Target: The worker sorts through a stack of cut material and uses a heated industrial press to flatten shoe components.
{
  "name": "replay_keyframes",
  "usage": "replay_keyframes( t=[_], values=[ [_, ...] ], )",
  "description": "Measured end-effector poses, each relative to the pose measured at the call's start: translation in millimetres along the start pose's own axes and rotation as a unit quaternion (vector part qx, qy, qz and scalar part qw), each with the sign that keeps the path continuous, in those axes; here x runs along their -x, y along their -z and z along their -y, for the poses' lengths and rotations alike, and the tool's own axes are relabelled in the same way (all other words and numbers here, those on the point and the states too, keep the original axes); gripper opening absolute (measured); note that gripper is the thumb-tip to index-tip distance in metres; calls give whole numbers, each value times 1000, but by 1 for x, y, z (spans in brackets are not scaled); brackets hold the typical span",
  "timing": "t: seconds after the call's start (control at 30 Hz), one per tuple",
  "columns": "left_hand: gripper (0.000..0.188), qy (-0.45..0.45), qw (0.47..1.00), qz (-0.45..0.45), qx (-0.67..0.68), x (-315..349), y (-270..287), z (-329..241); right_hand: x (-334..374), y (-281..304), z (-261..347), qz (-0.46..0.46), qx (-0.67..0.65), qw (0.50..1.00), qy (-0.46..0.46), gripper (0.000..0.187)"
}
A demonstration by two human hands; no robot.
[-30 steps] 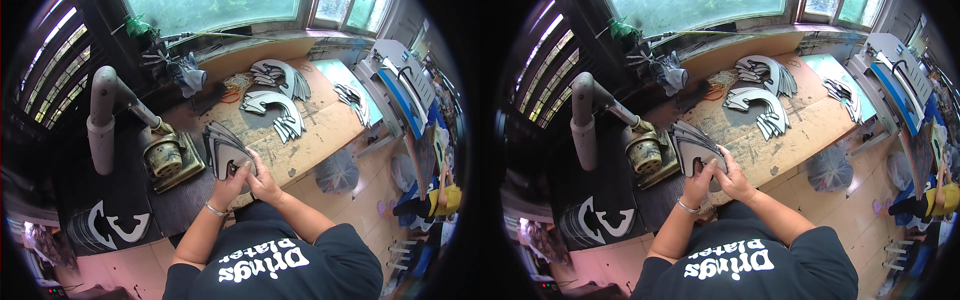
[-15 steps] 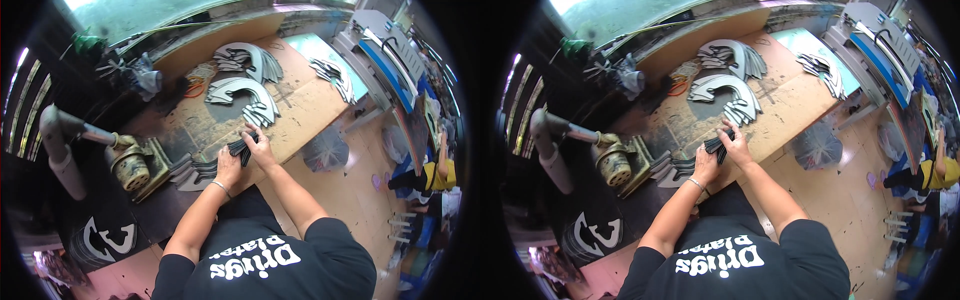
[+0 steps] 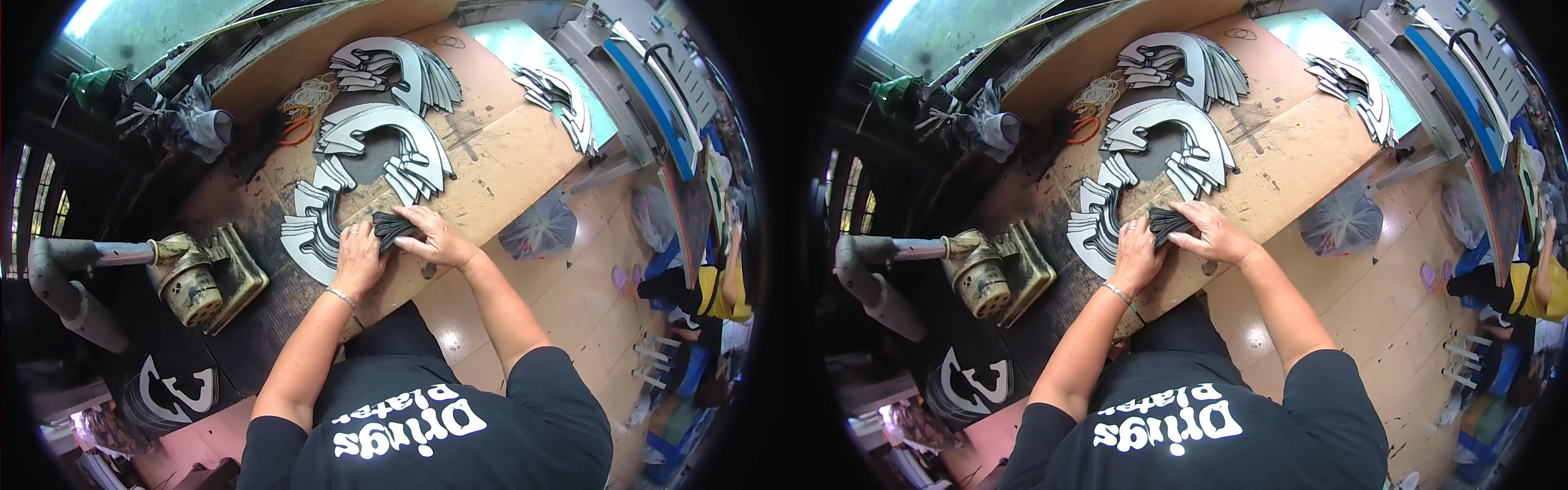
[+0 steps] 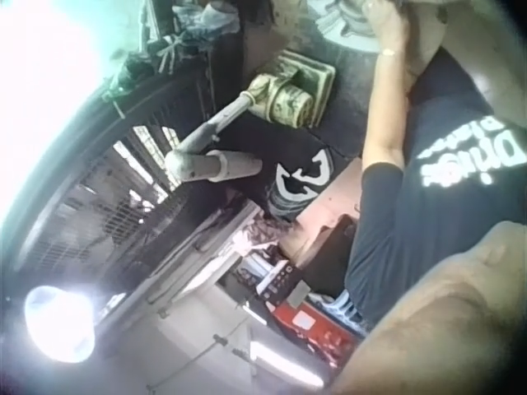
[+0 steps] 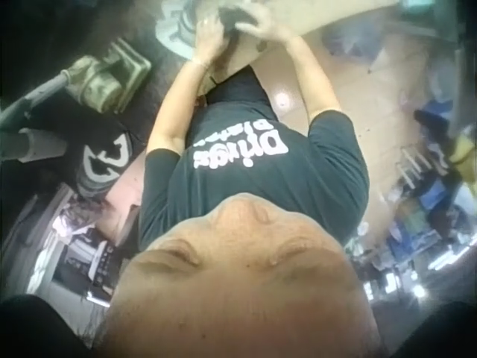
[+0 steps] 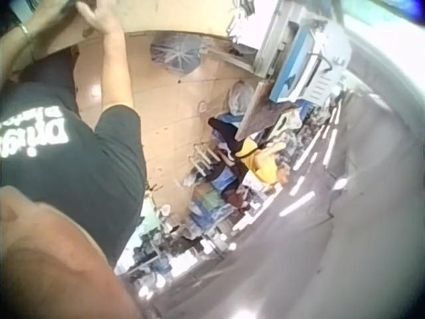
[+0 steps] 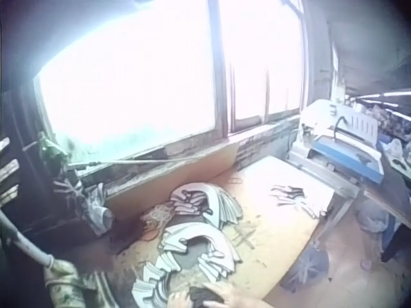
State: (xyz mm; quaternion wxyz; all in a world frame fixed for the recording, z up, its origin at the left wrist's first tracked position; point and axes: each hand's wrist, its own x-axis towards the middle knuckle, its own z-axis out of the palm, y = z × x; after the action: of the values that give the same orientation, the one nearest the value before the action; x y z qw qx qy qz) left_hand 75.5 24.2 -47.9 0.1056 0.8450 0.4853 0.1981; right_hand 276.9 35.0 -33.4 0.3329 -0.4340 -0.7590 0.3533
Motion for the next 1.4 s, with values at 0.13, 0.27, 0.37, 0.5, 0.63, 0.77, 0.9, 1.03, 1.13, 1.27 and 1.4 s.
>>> replay_keyframes(
  t=[0.13,0.27,0.37,0.5,0.63,0.77,0.9,1.03,1.13,1.27,1.4],
  values=[
    [30,4,998,-17,-63,10,-6,-4,7,3,8,-35,119,989,83,46],
    [38,2,997,28,-67,16,-9,-10,26,-15,2,-74,207,965,140,39],
    [42,8,997,48,-63,19,-11,-15,36,-20,-1,-123,220,958,139,33],
    [42,9,998,41,-56,22,-12,-11,42,-25,5,-125,213,961,121,31],
    [43,9,998,29,-52,23,-14,-10,36,-15,11,-95,71,991,68,21],
    [42,7,998,45,-52,22,-10,-14,22,-13,2,-69,-44,997,-15,18],
    [39,-2,997,32,-69,22,-12,-13,7,-9,3,-22,55,998,18,15],
    [38,9,998,36,-55,20,-9,-15,-4,-2,7,-5,151,983,102,11],
    [37,3,998,32,-51,19,-10,-14,-4,7,11,-7,155,986,62,12],
    [35,14,997,38,-59,17,-10,-16,-6,6,2,-29,138,986,91,12],
    [34,0,996,20,-89,19,-13,-12,-7,9,8,3,80,994,76,43]
  ],
)
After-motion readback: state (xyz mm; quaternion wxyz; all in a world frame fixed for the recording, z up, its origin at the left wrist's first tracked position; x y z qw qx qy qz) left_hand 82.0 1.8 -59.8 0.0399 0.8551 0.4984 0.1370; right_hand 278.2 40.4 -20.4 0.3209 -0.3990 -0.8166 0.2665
